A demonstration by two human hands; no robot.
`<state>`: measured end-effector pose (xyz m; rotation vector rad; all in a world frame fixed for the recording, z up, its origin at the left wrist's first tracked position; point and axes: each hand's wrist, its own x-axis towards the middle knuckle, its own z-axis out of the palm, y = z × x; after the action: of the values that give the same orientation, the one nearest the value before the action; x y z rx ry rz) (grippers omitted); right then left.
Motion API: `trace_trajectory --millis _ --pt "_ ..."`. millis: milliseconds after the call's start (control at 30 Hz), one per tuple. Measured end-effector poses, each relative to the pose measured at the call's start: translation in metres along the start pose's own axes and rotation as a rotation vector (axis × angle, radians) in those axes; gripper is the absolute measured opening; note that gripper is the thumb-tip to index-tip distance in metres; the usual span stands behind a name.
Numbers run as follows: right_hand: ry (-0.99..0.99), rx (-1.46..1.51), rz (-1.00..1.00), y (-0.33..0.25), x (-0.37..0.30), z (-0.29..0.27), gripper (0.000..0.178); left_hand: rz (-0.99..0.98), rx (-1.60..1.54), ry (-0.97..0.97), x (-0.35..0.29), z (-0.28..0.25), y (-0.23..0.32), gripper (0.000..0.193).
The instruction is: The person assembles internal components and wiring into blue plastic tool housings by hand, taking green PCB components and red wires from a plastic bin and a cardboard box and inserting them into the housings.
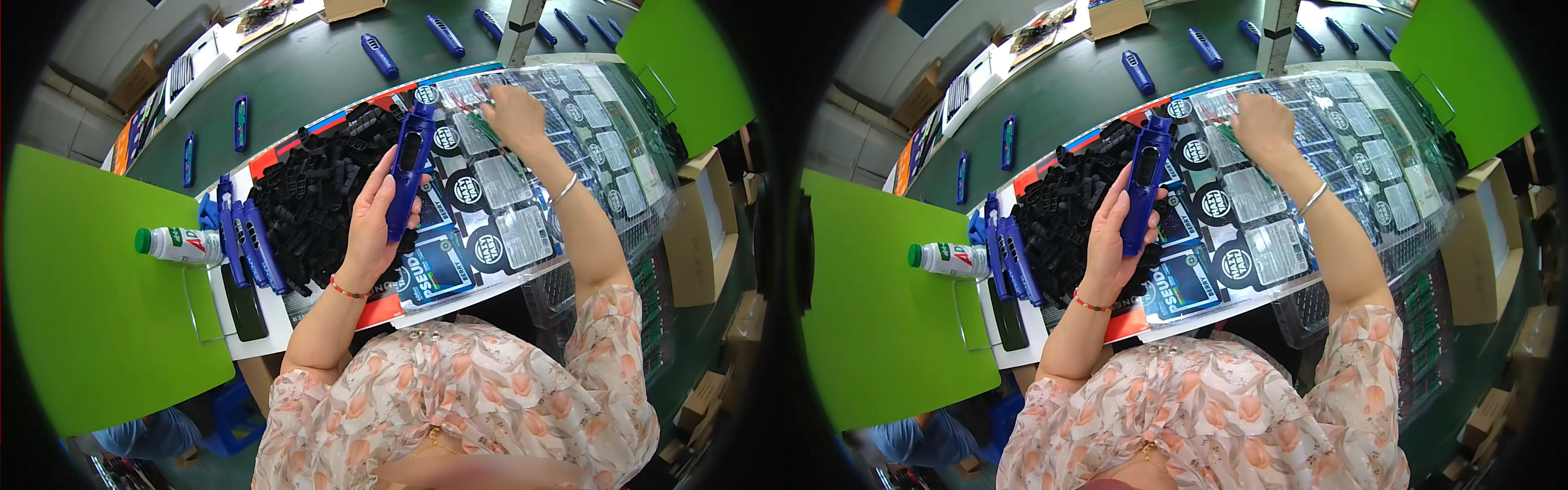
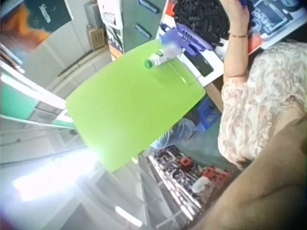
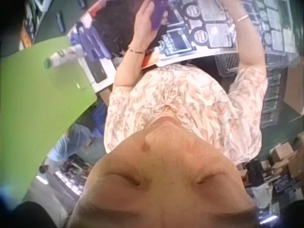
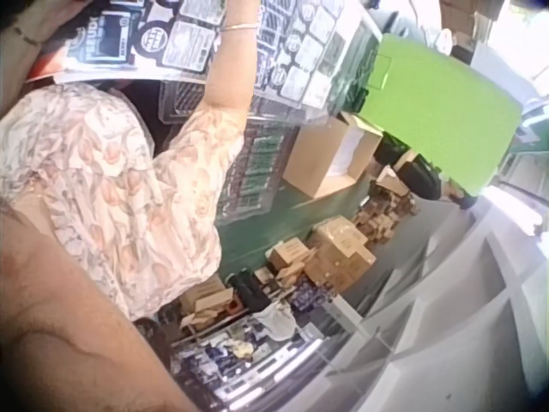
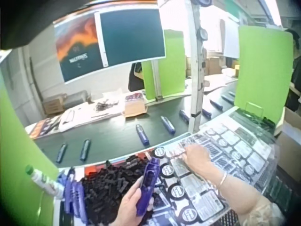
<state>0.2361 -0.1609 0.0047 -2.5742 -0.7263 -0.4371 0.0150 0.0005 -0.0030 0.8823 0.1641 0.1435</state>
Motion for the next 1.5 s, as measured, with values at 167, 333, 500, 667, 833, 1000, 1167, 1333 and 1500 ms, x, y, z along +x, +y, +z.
trace_trajectory --millis 167,333,500,667,833,1000,1167,1333,1500 --pt "-0.2 -0.26 0.106 0.016 0.007 0.01 0.018 -0.018 -0.045 -0.009 -0.002 -0.004 0.002 0.052" --pt "0.02 -0.184 0.112 0.027 0.014 -0.013 0.025 -0.052 -0.137 -0.057 0.0 -0.009 0.002 0.056" --pt "0.252 0.318 0.007 -0.023 0.009 -0.076 0.029 -0.041 -0.182 -0.008 0.004 -0.015 0.002 0.055" --pt "-0.177 1.148 0.019 -0.077 -0.03 -0.079 0.028 -0.027 -0.209 0.012 0.004 -0.01 0.007 0.051" --pt "-0.259 1.251 0.046 -0.099 -0.056 -0.053 0.027 -0.003 -0.209 -0.044 0.004 -0.015 0.002 0.051" --pt "-0.254 1.278 0.062 -0.102 -0.061 -0.043 0.026 0.025 -0.188 -0.089 0.004 -0.013 0.005 0.053" --pt "-0.306 1.244 0.07 -0.097 -0.056 -0.043 0.027 0.024 -0.126 -0.115 0.004 -0.018 0.005 0.059" --pt "-0.341 1.23 0.059 -0.092 -0.052 -0.04 0.027 0.043 -0.131 -0.091 0.004 -0.016 0.006 0.053" --pt "-0.369 1.252 0.117 -0.097 -0.054 -0.036 0.028 0.062 -0.069 -0.065 0.004 -0.016 0.005 0.049"
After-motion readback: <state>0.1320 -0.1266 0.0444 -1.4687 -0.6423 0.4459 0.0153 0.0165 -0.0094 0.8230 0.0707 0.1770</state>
